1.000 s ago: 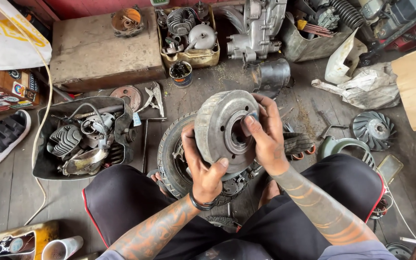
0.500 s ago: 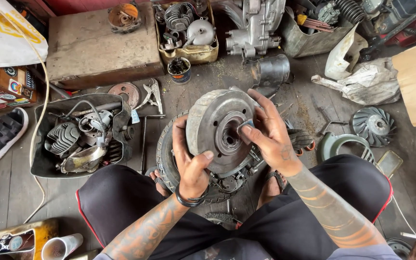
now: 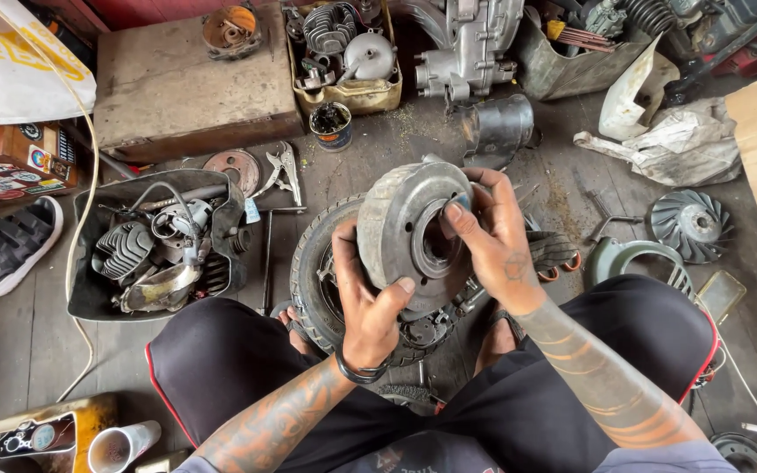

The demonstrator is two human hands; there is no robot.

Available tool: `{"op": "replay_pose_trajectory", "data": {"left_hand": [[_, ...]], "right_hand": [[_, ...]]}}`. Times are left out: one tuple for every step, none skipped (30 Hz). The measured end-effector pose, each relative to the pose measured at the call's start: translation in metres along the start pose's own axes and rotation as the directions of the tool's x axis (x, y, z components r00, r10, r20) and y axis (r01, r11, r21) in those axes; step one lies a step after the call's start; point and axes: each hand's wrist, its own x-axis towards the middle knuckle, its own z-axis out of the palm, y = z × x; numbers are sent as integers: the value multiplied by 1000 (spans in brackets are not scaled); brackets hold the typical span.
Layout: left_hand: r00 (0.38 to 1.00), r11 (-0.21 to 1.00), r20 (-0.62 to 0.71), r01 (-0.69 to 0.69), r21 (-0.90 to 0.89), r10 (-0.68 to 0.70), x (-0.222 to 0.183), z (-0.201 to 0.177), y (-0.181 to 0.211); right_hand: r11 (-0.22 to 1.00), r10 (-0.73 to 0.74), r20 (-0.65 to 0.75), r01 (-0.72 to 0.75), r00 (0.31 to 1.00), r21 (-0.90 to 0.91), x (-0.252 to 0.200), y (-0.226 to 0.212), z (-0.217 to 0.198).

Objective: Sanding the inner contact points of a motorcycle flywheel using sandpaper to clean the surface.

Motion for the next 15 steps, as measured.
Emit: {"op": "replay_pose_trajectory", "data": {"left_hand": [[1000, 1000, 3, 2, 2, -2, 1, 0, 1], [1000, 1000, -6, 26, -2, -26, 1, 0, 1], [999, 999, -14, 50, -6, -50, 1, 0, 1], [999, 999, -14, 53, -7, -53, 1, 0, 2], [997, 997, -23, 72, -9, -72, 1, 0, 2], [995, 996, -33, 89, -8, -89, 1, -1, 2], [995, 996, -34, 90, -8, -90, 0, -2, 0], [994, 995, -38, 103, -10, -103, 0, -3, -2], [992, 993, -41, 116, -13, -117, -1, -5, -4], [992, 993, -43, 117, -12, -117, -1, -4, -3], [991, 992, -47, 121, -16, -122, -1, -5, -2], [991, 992, -51, 125, -21, -126, -1, -4, -2], [991, 992, -53, 125, -21, -126, 0, -2, 1], [992, 993, -53, 116, -11, -116, 1, -1, 4], [993, 994, -53, 107, -2, -107, 2, 1, 6]], "right_hand": [[1000, 1, -3, -1, 1000, 2, -1, 1, 2], [1000, -7, -9, 7, 1000, -30, -2, 2, 2], [998, -16, -15, 15, 1000, -62, -4, 2, 4], [998, -14, -16, 13, 1000, -63, -6, 6, 5], [993, -42, -13, 40, 999, -112, -7, 9, 7], [985, -71, -7, 69, 997, -157, -9, 13, 9], [985, -70, -7, 68, 998, -156, -9, 9, 11], [981, -110, -24, 104, 994, -165, -8, 4, 13], [975, -150, -42, 140, 988, -175, -7, 0, 16], [975, -149, -41, 139, 988, -174, -8, 3, 16], [972, -162, -54, 150, 985, -180, -9, 5, 16], [969, -176, -65, 162, 982, -186, -10, 7, 16], [969, -176, -64, 161, 982, -185, -10, 7, 14], [963, -188, -65, 171, 980, -207, -11, 7, 14], [957, -200, -67, 180, 978, -228, -11, 8, 13]]}}
